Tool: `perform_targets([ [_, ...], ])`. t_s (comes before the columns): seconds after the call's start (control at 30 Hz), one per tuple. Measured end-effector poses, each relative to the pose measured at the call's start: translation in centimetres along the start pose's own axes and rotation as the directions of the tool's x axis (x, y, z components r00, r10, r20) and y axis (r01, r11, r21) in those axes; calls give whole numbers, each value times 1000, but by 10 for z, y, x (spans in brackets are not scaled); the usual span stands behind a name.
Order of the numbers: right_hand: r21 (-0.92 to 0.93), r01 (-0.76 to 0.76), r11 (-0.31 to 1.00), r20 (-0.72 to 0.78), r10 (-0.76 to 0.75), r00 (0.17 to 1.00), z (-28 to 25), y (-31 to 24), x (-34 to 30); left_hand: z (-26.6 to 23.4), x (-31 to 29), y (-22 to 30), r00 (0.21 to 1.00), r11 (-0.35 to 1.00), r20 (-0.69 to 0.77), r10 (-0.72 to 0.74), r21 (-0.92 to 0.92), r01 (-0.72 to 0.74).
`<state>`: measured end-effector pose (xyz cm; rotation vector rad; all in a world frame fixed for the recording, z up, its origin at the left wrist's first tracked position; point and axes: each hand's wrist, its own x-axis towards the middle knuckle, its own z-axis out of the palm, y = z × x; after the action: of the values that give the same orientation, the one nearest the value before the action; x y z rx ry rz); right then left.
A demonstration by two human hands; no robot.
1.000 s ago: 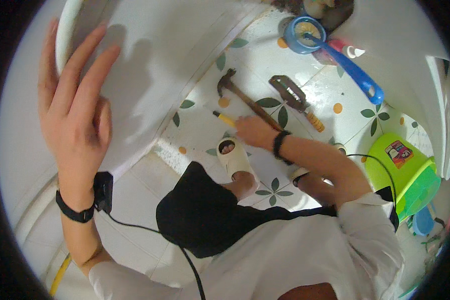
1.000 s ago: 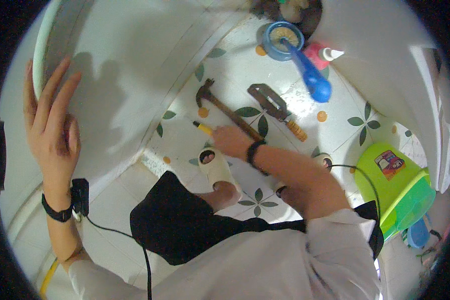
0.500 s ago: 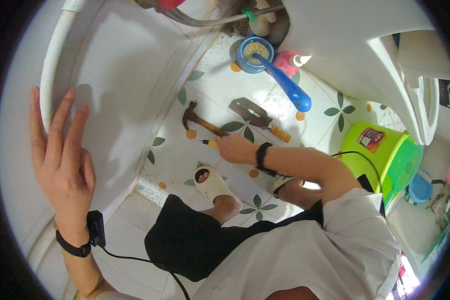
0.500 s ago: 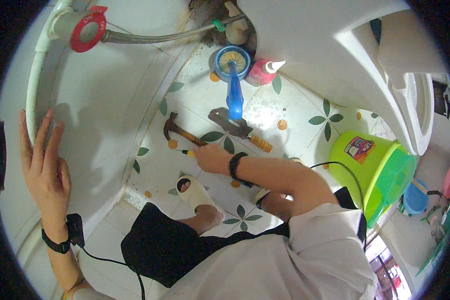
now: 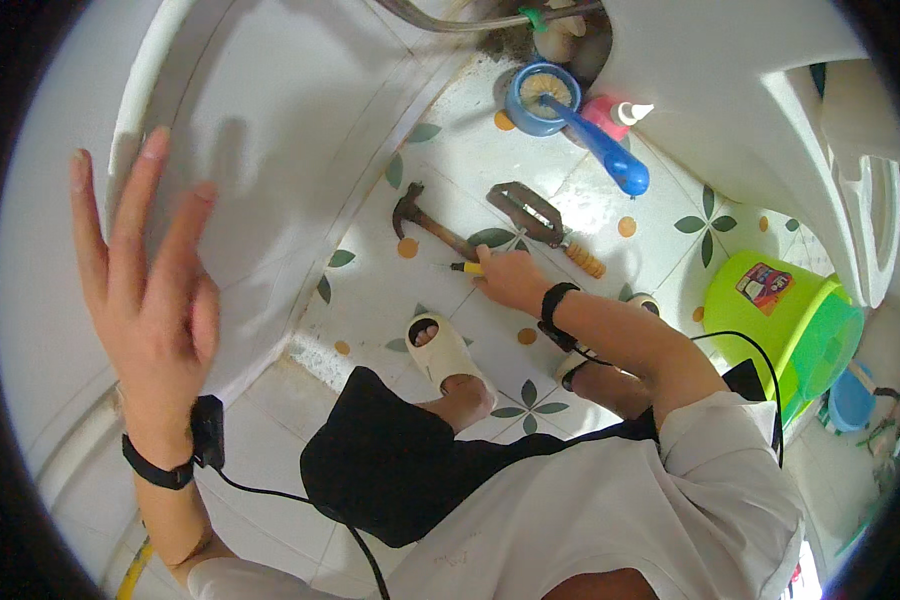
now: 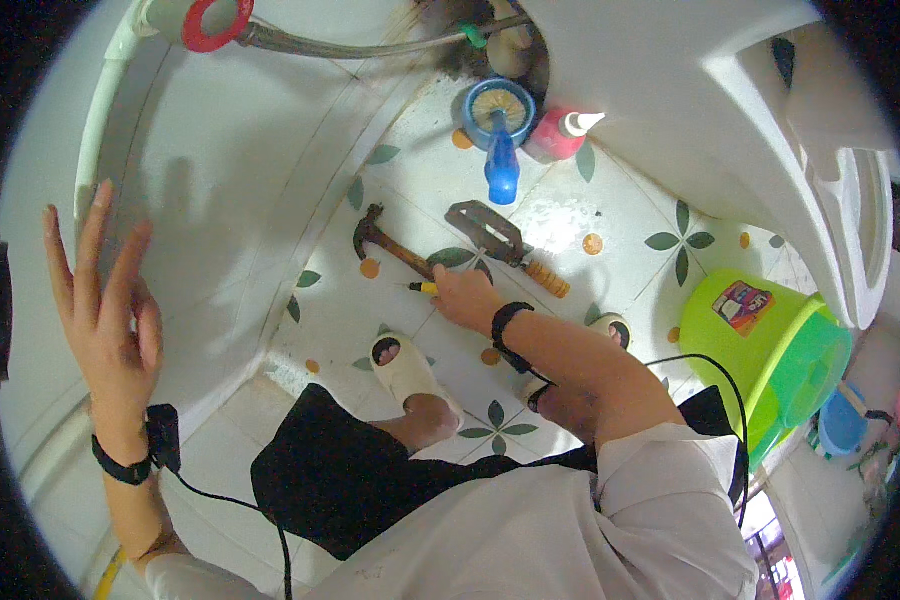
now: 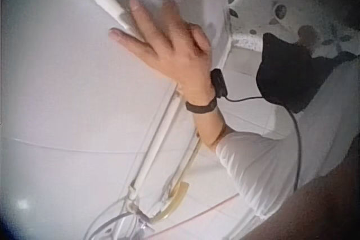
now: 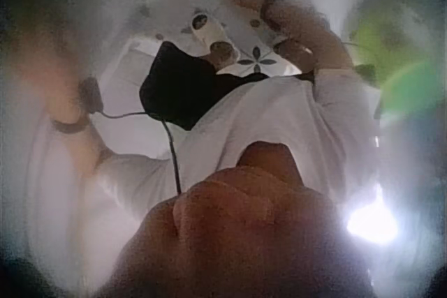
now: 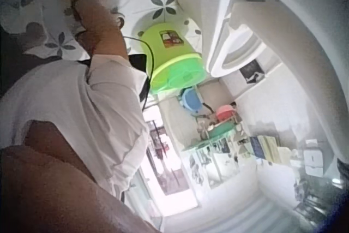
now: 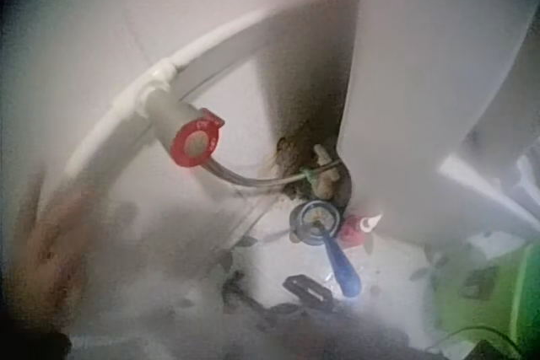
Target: Use a hammer and a scraper to remove material from the bathroom floor around a pipe.
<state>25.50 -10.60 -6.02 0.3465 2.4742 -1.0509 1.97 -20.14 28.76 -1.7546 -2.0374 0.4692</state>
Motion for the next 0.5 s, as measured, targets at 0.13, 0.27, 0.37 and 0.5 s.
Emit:
perform_targets([
  [0.13, -59, -83, 995, -86, 78, 993, 28, 16, 19, -7, -8, 24, 981, 932, 143, 133, -355, -74],
  [0.27, -63, 21, 998, -137, -29, 990, 23, 18, 20, 9, -43, 16, 878, 767, 454, 153, -615, 185],
  [0.37, -156, 0, 988, -116, -18, 993, 12, 13, 19, 8, -59, 16, 795, 635, 602, 69, -641, 431],
  [0.5, -98, -43, 994, 43, 48, 998, -9, -2, 10, 21, -91, 28, 711, 326, 692, 127, -706, 629],
])
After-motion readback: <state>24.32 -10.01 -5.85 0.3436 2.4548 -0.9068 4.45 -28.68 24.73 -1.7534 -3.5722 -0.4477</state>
